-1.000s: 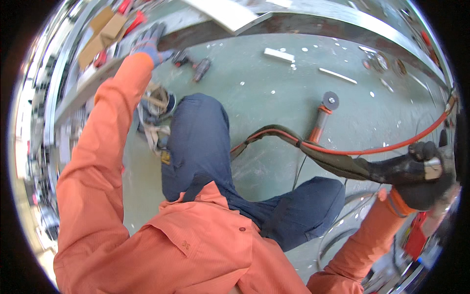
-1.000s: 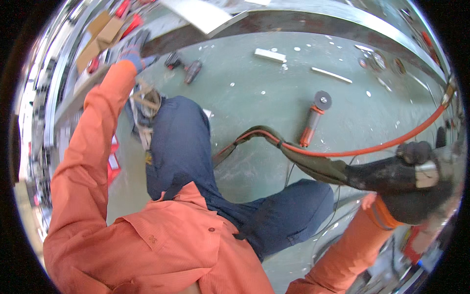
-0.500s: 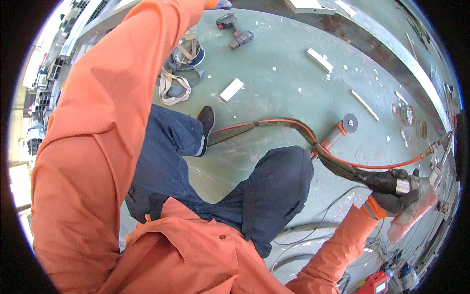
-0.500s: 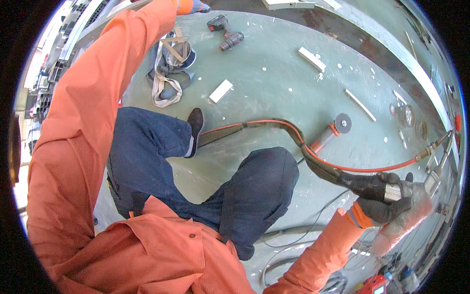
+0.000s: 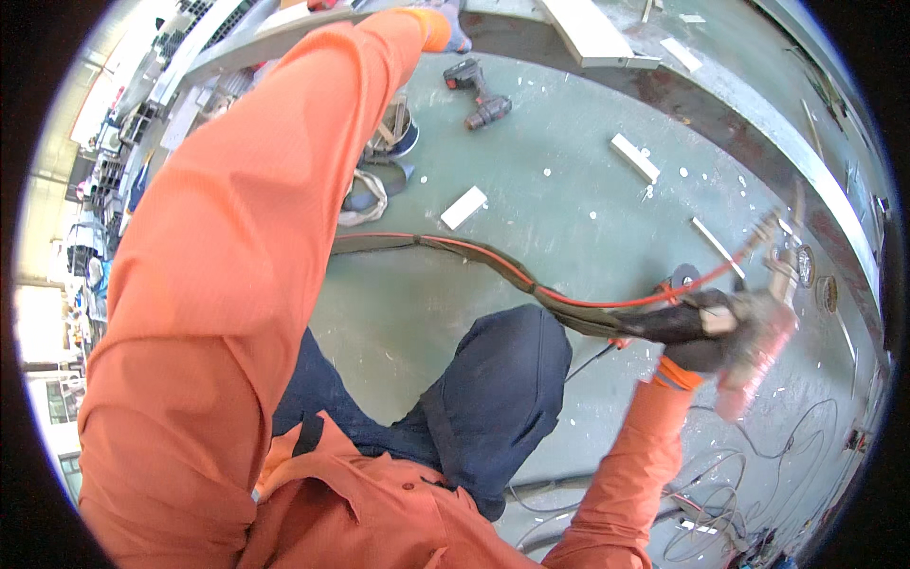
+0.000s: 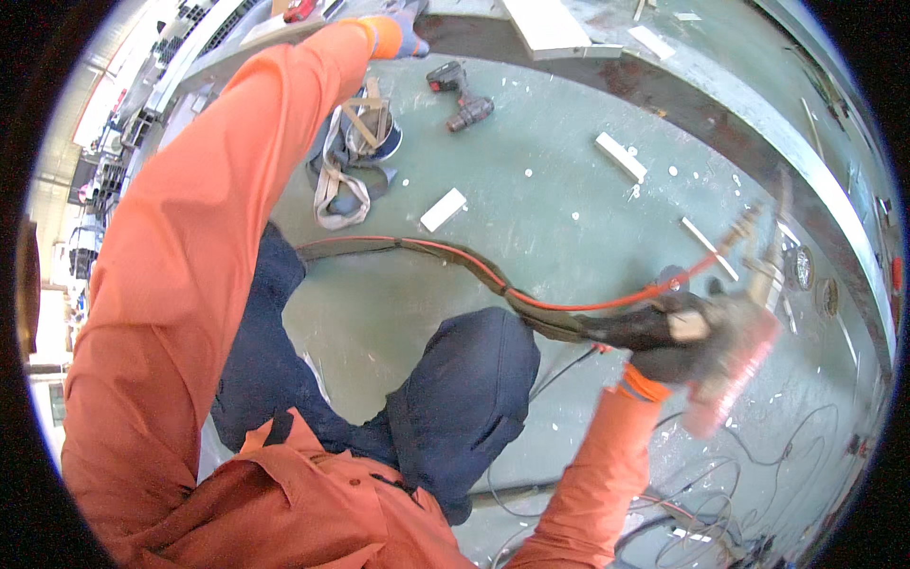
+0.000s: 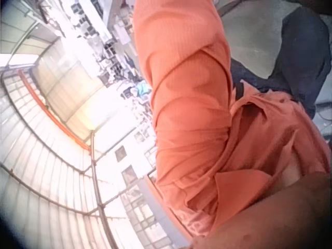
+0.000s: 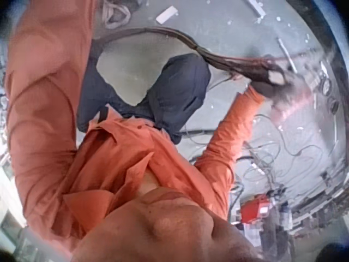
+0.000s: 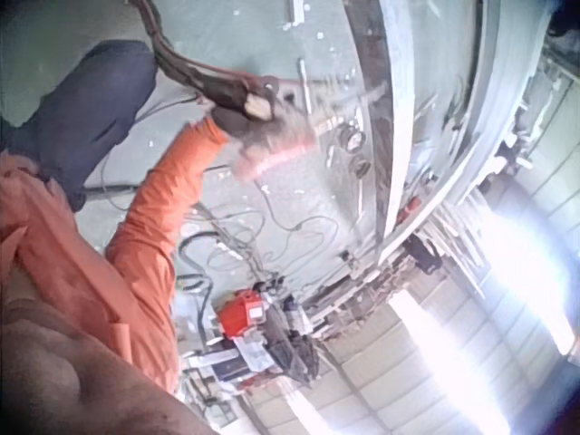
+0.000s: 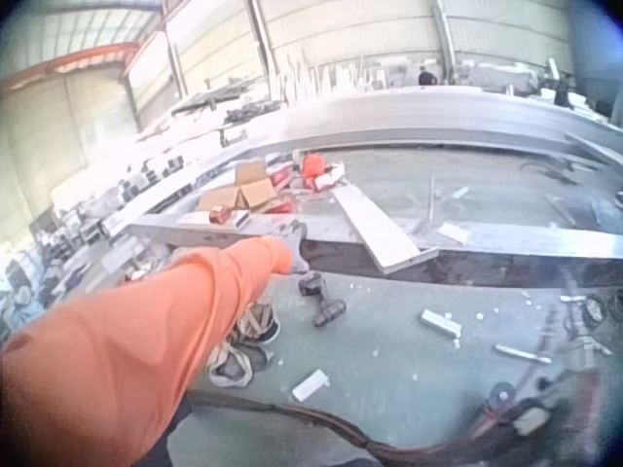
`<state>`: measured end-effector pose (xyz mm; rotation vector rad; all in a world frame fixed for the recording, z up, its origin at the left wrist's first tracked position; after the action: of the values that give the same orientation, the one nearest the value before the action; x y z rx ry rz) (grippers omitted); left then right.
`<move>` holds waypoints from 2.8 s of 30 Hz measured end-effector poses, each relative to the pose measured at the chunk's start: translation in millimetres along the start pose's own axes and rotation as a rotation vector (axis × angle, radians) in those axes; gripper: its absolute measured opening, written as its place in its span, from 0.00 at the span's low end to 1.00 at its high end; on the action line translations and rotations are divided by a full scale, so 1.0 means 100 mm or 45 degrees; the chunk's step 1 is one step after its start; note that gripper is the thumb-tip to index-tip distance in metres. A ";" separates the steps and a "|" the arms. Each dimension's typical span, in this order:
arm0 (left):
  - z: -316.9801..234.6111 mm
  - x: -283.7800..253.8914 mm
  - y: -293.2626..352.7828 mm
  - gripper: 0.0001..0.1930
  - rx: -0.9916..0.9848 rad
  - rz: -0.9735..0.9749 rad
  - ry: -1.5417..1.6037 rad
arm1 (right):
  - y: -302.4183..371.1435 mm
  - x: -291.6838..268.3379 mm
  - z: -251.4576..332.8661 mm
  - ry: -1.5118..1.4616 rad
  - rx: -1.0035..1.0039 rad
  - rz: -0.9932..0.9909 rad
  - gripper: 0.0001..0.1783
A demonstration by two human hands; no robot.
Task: The person uses an angle grinder to cut a small metal piece, then positions it on a larger metal frame. They pick up a welding torch and weld the small piece to the frame, then grind the weld smooth. The person repeats this process with another small metal piece.
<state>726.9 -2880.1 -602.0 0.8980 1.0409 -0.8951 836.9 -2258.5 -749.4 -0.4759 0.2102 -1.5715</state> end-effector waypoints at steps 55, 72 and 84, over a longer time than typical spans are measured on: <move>-1.06 -0.37 -0.03 0.56 0.568 -0.573 0.203 | 0.00 1.85 -0.37 -0.030 0.597 0.399 0.32; -1.06 -0.35 -0.03 0.57 0.567 -0.589 0.213 | 0.00 1.81 -0.36 -0.059 0.534 0.286 0.18; -1.07 -0.35 -0.03 0.56 0.581 -0.623 0.198 | 0.03 1.80 -0.33 0.080 0.527 0.377 0.29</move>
<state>681.6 -2777.1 -595.6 1.1234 1.2412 -1.5341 826.2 -2441.1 -749.4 -0.0662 -0.0016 -1.2942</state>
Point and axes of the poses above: each hand's wrist, its own y-axis away from the middle knuckle, its own x-axis out of the palm, z = x × y, the point moved 8 cm from there along -y, towards the middle knuckle, and after that the axes turned 12 degrees about z, right-handed, at the moved point
